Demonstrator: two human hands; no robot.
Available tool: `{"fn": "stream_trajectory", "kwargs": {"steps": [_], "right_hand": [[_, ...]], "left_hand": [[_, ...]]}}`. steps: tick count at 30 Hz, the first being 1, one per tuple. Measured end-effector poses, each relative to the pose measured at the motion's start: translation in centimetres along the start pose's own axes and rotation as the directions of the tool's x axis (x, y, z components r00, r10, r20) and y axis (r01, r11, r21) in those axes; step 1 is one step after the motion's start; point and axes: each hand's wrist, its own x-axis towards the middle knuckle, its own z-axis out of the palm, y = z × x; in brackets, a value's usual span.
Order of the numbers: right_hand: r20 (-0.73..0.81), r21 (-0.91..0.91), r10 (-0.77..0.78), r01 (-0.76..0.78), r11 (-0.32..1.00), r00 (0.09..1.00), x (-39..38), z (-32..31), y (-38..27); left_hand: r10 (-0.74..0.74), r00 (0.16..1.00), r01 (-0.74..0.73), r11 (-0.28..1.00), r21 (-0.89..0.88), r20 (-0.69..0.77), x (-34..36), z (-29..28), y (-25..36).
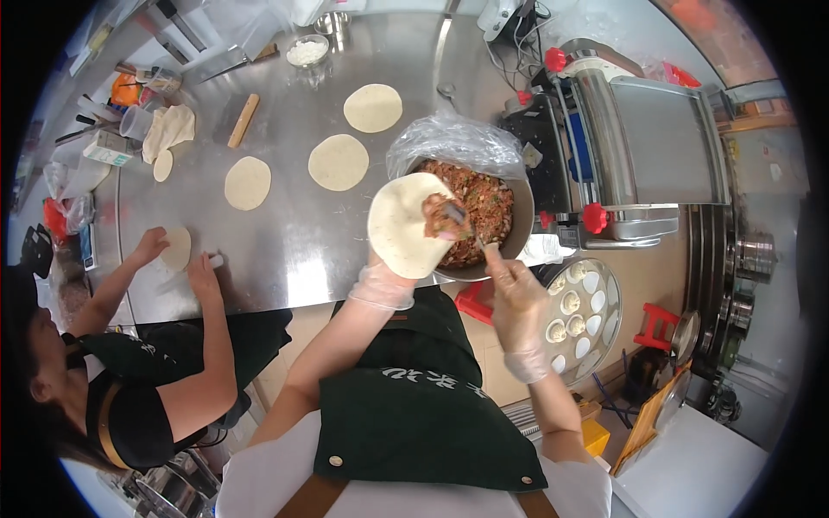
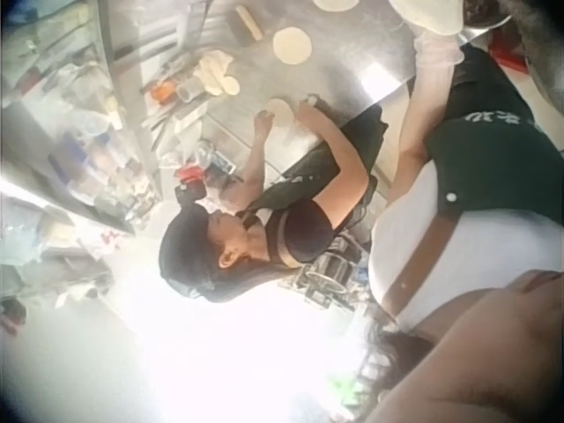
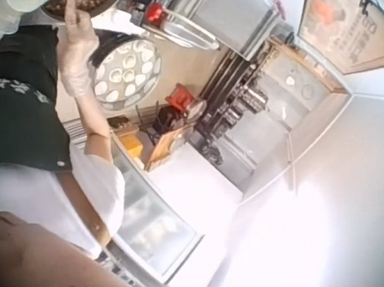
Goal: The recorder scoops meat filling into a dough wrapper, pleats the edges to close it into a bun, and places it in a steamer tray.
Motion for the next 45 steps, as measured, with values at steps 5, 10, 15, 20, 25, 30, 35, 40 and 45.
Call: {"fn": "stream_trajectory", "kwargs": {"steps": [5,10,15,20,25,30,35,40,45], "right_hand": [[-0.149,-0.264,-0.123,0.08,0.961,0.981,-0.9,2.3,-2.6],[0.03,0.016,0.123,-0.123,0.992,0.992,-0.3,1.2,-2.5],[0.016,0.107,0.163,-0.164,0.981,0.986,-0.6,0.6,-2.8],[0.006,-0.127,0.015,-0.014,0.992,1.0,-0.4,0.8,-3.2],[-0.039,0.052,0.063,-0.061,0.997,0.997,-0.4,0.6,-3.0],[-0.052,0.447,0.193,-0.15,0.882,0.98,-0.6,1.0,-2.8],[-0.123,-0.112,-0.076,0.062,0.992,0.99,-0.5,0.9,-3.3],[-0.18,0.088,-0.001,0.017,0.996,0.984,-0.1,1.5,-2.9],[-0.234,0.214,0.059,-0.007,0.977,0.97,-0.1,0.7,-3.7]], "left_hand": [[-0.362,0.932,0.155,0.47,-0.869,-0.03,0.0,2.7,1.6],[-0.353,0.935,0.176,0.354,-0.919,0.043,0.8,1.9,0.8],[-0.393,0.916,0.262,0.426,-0.866,0.084,0.4,0.8,-0.3],[-0.321,0.938,0.222,0.255,-0.941,0.134,0.9,1.0,-2.0],[-0.184,0.975,0.219,0.69,-0.69,0.125,1.0,-0.1,-1.7],[-0.451,0.881,0.293,0.285,-0.913,0.142,1.2,1.3,1.2],[-0.217,0.947,0.287,0.245,-0.926,0.237,1.5,1.2,-0.3],[-0.388,0.905,0.289,0.255,-0.923,0.176,0.9,2.5,1.9],[-0.288,0.949,0.244,0.406,-0.881,0.13,0.9,2.1,1.0]]}}
